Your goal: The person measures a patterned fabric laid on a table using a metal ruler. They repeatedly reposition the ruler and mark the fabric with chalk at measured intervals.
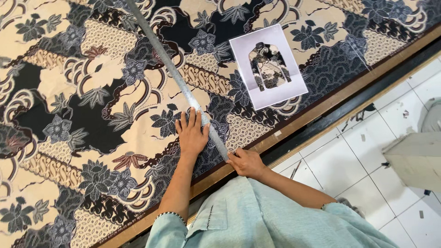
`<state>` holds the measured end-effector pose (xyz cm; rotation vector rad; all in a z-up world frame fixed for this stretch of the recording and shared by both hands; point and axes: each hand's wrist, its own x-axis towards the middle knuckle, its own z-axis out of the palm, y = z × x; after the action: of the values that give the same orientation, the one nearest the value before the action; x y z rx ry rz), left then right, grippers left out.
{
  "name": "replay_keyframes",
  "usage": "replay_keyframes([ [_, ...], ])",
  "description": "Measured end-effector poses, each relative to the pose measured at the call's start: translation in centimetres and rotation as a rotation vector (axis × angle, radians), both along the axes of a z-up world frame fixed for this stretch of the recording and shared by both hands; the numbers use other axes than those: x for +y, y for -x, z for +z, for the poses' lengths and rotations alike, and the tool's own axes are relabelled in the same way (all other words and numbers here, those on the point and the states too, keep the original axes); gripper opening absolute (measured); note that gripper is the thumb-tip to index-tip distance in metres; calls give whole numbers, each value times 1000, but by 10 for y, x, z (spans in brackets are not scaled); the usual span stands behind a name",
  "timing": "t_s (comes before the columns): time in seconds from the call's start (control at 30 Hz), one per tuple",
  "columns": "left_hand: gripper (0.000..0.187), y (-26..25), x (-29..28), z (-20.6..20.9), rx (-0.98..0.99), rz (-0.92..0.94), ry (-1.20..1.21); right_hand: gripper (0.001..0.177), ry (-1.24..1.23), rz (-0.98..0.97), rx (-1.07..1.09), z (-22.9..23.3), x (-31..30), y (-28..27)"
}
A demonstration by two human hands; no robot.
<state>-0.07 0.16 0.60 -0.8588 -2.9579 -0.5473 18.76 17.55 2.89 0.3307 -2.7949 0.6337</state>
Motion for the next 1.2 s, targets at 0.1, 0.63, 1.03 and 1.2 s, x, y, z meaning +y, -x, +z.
replay_keyframes([
  [0.1, 63, 1, 1, 1, -21, -5, 17, 33, 7, 4, -1, 0, 1, 0],
  [0.63, 65, 2, 1, 0, -41, -10, 41, 33, 11, -7, -29, -4, 0, -1],
  [1.03, 64, 4, 1, -2, -52, -6, 54, 31, 9, -2, -25, -2, -1, 0],
  [1.2, 64, 2, 1, -3, -47, -3, 46, 29, 13, -16, -18, -3, -1, -1],
])
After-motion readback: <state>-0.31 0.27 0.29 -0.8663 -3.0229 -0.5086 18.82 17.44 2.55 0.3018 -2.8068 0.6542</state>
